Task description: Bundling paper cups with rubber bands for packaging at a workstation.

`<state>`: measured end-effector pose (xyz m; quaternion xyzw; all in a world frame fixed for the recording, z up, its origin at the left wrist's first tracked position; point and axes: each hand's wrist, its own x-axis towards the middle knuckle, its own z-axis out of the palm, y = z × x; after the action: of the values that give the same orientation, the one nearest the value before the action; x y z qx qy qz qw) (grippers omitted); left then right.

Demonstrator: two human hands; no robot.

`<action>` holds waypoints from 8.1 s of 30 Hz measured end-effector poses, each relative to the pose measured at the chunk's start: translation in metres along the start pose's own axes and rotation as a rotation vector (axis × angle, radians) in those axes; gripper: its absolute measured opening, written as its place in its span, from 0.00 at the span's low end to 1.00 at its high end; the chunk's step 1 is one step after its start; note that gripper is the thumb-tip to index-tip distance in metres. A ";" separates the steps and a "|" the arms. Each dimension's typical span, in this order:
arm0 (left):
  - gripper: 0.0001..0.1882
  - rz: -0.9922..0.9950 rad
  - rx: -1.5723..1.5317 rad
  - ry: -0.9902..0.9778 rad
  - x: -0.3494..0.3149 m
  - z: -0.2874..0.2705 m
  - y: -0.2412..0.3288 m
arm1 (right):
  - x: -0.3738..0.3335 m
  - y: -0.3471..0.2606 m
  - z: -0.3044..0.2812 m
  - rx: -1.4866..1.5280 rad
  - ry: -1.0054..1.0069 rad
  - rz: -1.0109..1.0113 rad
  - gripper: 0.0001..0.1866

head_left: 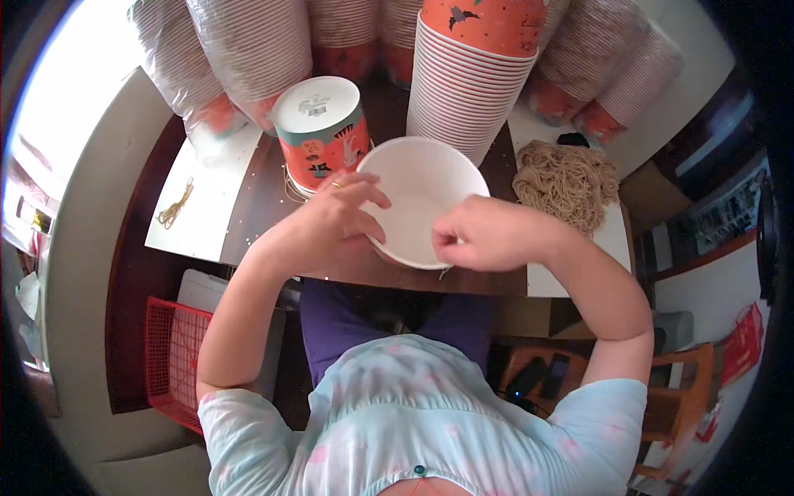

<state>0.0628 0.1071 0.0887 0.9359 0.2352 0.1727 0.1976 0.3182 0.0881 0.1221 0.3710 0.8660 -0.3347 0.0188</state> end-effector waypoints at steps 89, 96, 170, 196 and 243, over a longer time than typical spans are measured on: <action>0.26 -0.186 -0.090 0.299 0.015 0.039 0.016 | 0.030 0.026 0.020 0.463 0.006 -0.023 0.09; 0.26 -0.316 -0.110 0.610 -0.018 0.081 0.052 | 0.023 0.024 0.021 0.453 0.046 0.009 0.08; 0.05 -0.295 -1.017 0.671 -0.018 0.132 0.077 | -0.024 -0.029 0.145 0.719 0.914 0.014 0.12; 0.18 -0.255 -0.449 0.765 -0.022 0.124 0.085 | -0.007 -0.017 0.153 1.163 0.883 0.006 0.09; 0.12 -0.617 -1.712 0.586 -0.018 0.121 0.066 | 0.005 -0.013 0.159 0.963 1.067 0.090 0.05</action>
<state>0.1229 0.0099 0.0098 0.2903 0.3055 0.4540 0.7850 0.2716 -0.0093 0.0050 0.4864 0.4974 -0.4514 -0.5588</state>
